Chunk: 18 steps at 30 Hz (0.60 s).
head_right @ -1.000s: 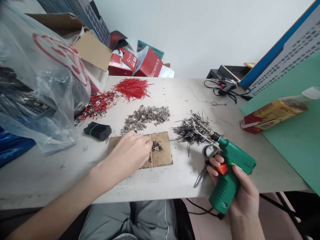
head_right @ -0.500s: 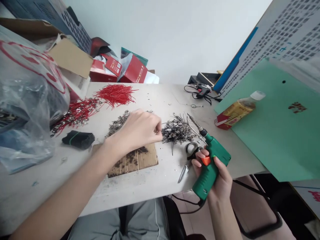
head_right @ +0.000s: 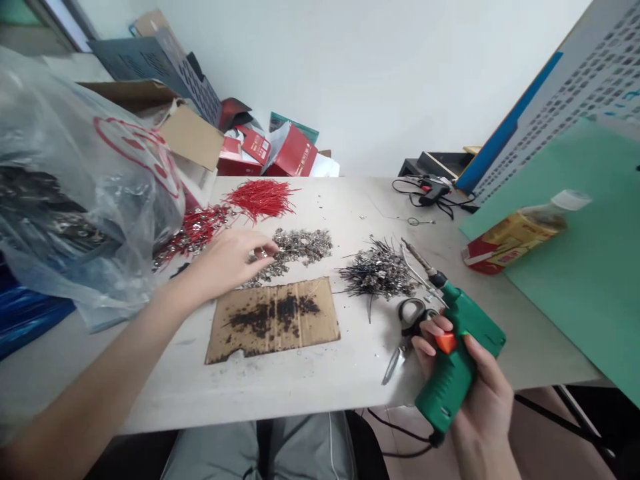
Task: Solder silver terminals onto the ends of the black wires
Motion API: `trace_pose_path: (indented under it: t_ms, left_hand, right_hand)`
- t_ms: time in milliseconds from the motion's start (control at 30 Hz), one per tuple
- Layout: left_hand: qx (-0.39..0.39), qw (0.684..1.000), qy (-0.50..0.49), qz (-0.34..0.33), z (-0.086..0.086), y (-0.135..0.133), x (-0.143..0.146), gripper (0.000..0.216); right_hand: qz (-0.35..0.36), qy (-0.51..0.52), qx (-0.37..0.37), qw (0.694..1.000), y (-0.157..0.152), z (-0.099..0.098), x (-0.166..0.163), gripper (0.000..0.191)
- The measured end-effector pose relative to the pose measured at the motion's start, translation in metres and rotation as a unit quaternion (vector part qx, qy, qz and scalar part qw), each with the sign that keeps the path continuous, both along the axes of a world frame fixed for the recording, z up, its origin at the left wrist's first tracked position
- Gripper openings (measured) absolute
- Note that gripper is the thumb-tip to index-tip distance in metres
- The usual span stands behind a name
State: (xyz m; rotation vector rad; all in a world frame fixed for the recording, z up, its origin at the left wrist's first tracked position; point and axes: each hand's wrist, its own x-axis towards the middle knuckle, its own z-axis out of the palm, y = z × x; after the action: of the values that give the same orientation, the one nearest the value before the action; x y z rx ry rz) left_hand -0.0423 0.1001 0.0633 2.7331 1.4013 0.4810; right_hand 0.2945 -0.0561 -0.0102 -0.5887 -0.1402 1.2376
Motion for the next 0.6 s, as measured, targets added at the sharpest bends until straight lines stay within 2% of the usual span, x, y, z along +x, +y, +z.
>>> trace_pose_path:
  t_ms: [100, 233, 400, 600]
  left_hand:
    - [-0.012, 0.999, 0.048, -0.016, -0.017, -0.003, -0.004, 0.014]
    - [0.022, 0.997, 0.078, -0.009, -0.032, -0.006, 0.008, 0.013]
    - [0.054, 0.996, 0.068, 0.000, -0.039, -0.010, 0.019, 0.014]
    - [0.046, 0.998, 0.049, -0.001, -0.041, -0.010, 0.026, 0.018]
  right_hand:
    - [-0.009, 0.003, -0.021, 1.000, 0.000, 0.002, -0.002, 0.036]
    - [-0.015, -0.018, -0.028, 0.999, 0.001, 0.005, -0.004, 0.042]
    - [-0.010, -0.015, -0.032, 0.999, 0.000, 0.004, -0.002, 0.038]
    - [-0.003, -0.007, -0.027, 1.000, -0.001, 0.001, 0.001, 0.033]
